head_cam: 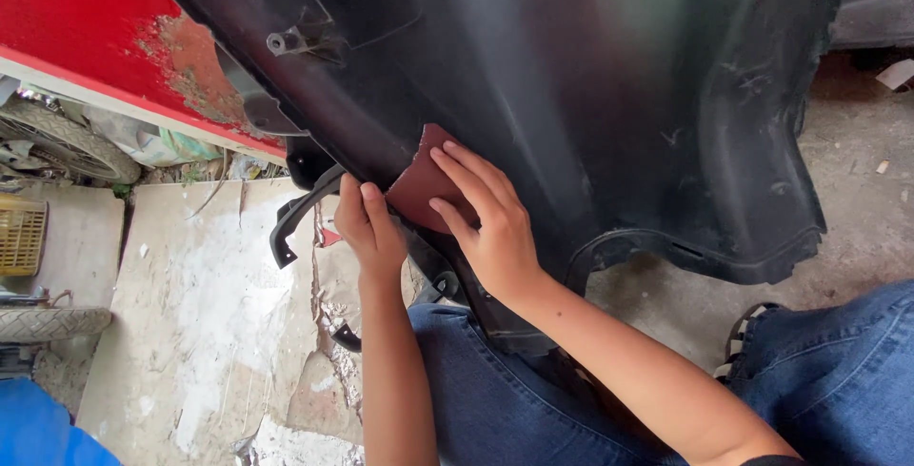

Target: The person sands a black motorcycle fairing using a sanding block. They hold the fairing with one hand and rub the sanding block across the surface with the other, working on different sections of the part.

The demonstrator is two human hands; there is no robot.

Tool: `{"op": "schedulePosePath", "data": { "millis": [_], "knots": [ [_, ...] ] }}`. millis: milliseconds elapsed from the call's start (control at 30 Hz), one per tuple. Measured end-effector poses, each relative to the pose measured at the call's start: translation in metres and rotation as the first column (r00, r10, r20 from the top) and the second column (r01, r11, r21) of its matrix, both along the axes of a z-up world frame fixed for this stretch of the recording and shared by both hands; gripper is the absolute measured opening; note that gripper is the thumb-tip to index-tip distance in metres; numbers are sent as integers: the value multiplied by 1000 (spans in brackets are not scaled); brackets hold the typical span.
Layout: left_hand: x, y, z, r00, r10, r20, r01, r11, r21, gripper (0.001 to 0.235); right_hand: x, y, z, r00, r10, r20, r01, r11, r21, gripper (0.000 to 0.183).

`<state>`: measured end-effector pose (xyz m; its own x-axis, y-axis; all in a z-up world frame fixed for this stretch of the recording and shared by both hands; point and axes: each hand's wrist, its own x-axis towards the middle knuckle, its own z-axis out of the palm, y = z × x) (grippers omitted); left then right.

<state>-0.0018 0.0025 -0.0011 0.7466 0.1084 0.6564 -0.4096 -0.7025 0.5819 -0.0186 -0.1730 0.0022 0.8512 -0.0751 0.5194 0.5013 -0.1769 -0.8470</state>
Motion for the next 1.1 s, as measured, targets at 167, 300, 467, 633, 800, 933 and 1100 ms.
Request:
{"op": "schedulePosePath", "data": {
  "millis": [167,300,467,633,800,933,1100],
  "knots": [
    [0,2,-5,1000,12,5,-12,1000,8,29,-6,-4,-9,999,31,-17,-31,1000,-3,53],
    [-1,-7,8,999,-25,29,25,1000,3,29,-15,-8,-23,998,31,-62,-33,999,-29,53],
    [-2,-1,1,1000,-11,20,11,1000,0,27,-15,-8,-22,996,23,-83,-25,999,-33,52],
    [0,6,-10,1000,15,9,-15,1000,8,23,4,-3,2,997,32,-67,-32,999,3,52],
    [1,-1,-1,1000,-17,20,17,1000,-22,26,-2,-12,-8,996,86,-4,-86,996,-13,52],
    [-1,-3,0,1000,-20,11,21,998,-55,30,-37,-22,-36,994,38,-99,-42,999,-33,53],
    [-2,4,-10,1000,1,8,-1,1000,-8,27,-23,-17,-27,995,-26,-97,20,998,-62,54]
  ]
}}
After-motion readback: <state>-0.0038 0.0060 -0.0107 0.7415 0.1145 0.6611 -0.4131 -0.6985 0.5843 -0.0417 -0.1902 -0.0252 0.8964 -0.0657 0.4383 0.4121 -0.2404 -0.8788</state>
